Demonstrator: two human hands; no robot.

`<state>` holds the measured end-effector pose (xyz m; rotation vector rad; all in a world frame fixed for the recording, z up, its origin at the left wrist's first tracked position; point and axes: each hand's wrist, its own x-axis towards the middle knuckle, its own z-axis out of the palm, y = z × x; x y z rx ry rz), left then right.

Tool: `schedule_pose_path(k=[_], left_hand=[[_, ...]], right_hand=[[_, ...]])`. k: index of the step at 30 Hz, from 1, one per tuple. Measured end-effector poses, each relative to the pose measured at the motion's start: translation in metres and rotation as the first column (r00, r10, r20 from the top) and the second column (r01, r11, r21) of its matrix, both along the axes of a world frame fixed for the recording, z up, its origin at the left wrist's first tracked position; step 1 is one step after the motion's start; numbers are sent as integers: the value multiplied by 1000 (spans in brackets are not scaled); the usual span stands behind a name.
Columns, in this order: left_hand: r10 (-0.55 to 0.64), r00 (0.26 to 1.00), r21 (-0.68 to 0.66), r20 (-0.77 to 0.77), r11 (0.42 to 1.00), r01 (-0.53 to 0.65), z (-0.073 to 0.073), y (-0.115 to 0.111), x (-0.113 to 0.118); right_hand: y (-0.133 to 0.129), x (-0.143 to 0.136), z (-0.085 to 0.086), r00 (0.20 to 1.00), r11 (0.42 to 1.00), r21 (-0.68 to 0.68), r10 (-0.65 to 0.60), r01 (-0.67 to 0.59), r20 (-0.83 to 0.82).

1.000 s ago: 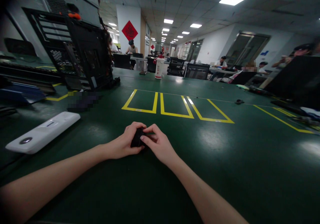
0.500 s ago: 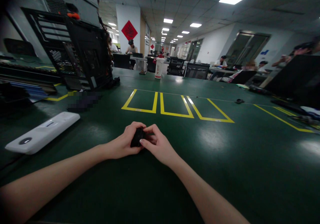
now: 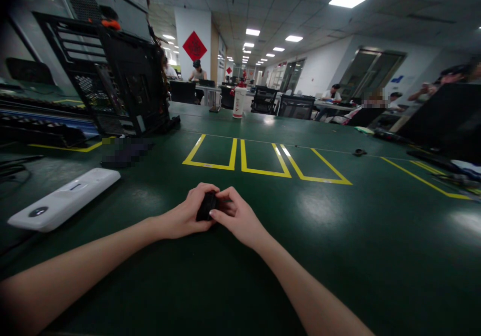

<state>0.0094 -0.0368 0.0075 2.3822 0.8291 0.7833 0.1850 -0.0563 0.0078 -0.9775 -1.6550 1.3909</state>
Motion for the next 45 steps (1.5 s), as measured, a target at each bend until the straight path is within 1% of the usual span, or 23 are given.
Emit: schedule_pose_path(k=[3,9,12,13,15,17,19,27,30,32,35,37,39,42,45], left_hand=[[9,1000,5,-5,1000,-9,-1,1,0],[10,1000,8,-12,1000,-10,-2,1,0],[9,1000,5,-18,1000,-9,-1,1,1],[9,1000,4,-17,1000,-9,-1,1,1],[9,1000,0,-13,1000,-9,-1,1,1],[9,1000,-7,-11,1000,-9,0,1,1],[9,1000,-11,-11,1000,-9,0,1,0],[7,1000,-5,-12,1000,-7,-1,1,0],[9,1000,-18,-13,1000,-9,-1,1,0],[11,1000,-16,-11,1000,-11,-1,1,0],[8,1000,1,-9,1000,-8,-1,1,0],[8,1000,10,-6,1000,-8,-2,1,0],[9,1000,12,-4,1000,-9,-2,1,0],[8,1000,12,-7,1000,-8,-2,1,1],[7,1000,12,-11,1000,-7,-1,2,0]], right_hand=[[0,0,-1,1000,1000,15,-11,11,-13],[3,-3,-7,995,994,54,-101,100,21],[4,-3,-7,990,990,40,-139,138,37],[4,-3,-7,990,991,29,-136,134,43],[3,-2,-5,995,996,-2,-90,90,38],[1,-1,-2,999,999,-22,-33,33,5],[0,0,-1,1000,1000,-21,-9,8,-24],[4,-1,-4,997,997,-3,-71,71,-26],[4,-2,-5,995,995,-18,-99,99,21],[4,-1,-4,996,996,-31,-83,85,41],[3,0,-2,1000,1000,-17,-12,12,-18],[3,1,-2,998,1000,-7,14,-14,-55],[4,1,-4,999,1000,-4,-1,1,-48],[6,0,-7,998,998,13,-63,63,-17],[8,-1,-8,997,996,20,-82,82,-9]])
